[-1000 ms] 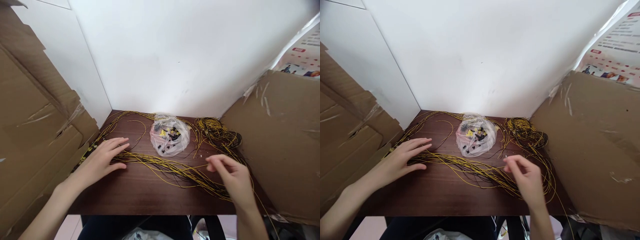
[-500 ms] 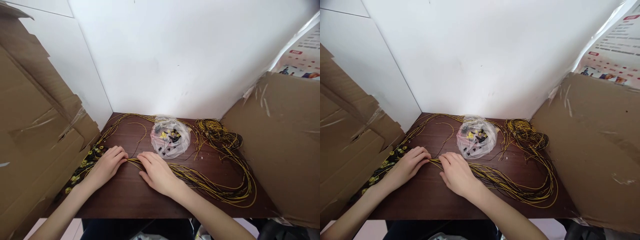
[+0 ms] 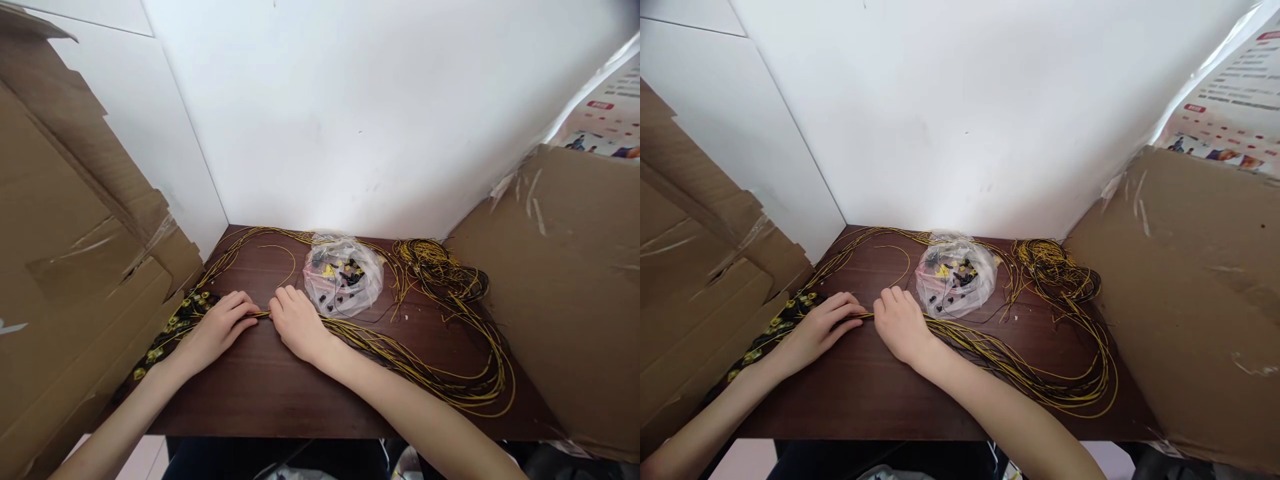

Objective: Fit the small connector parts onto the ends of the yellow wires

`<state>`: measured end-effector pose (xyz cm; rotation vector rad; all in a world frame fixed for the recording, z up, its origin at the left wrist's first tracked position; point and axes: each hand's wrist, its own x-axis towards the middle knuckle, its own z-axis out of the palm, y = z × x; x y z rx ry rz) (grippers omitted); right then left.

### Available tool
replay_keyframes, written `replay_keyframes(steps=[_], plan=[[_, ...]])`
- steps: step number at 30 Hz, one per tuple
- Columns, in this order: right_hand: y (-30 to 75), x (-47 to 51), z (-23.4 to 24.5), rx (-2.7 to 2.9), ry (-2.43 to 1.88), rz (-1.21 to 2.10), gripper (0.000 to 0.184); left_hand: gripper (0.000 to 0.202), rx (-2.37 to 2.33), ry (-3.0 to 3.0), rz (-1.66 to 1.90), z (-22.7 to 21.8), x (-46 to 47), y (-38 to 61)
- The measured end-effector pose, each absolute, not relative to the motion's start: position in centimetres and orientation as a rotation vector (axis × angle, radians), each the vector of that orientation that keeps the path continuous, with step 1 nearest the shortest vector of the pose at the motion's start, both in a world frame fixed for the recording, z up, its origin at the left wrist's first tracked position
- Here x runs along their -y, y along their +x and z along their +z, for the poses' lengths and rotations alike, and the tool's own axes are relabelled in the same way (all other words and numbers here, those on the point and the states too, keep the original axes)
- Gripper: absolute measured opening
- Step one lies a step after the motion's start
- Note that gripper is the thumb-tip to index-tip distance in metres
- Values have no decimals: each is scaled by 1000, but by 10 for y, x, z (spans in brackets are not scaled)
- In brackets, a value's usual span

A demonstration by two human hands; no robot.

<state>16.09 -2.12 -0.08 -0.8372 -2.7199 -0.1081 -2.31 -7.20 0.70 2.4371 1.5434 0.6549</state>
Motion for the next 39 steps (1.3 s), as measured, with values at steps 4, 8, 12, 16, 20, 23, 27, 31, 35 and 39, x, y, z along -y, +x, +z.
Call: replay_keyframes(steps=[4, 8, 12, 16, 20, 23, 27, 31, 35, 39], plan=[[162, 22, 5, 2748, -849, -13, 11, 20, -1543, 2475, 608, 3, 70, -24], [164, 23, 11, 2786, -837, 27, 16, 23, -1561, 2442, 624, 2, 68, -21], [165, 25, 8, 2778, -857, -21, 12, 24, -1560, 2326, 652, 8, 68, -19], [165, 23, 4, 2758, -872, -37, 12, 23, -1547, 2254, 706, 10, 68, -19], [168, 23, 8, 2788, -881, -29, 10, 23, -1559, 2238, 694, 7, 68, -20], [168, 26, 12, 2811, -944, -33, 11, 22, -1560, 2224, 693, 5, 67, -21], [166, 30, 11, 2799, -971, -70, 13, 20, -1542, 2225, 688, 4, 68, -23], [166, 30, 6, 2777, -979, -118, 13, 22, -1511, 2255, 665, 5, 68, -24], [167, 29, 4, 2782, -953, -130, 12, 22, -1514, 2280, 678, 2, 66, -22], [169, 27, 4, 2774, -919, -111, 11, 21, -1535, 2354, 647, -2, 64, -18]])
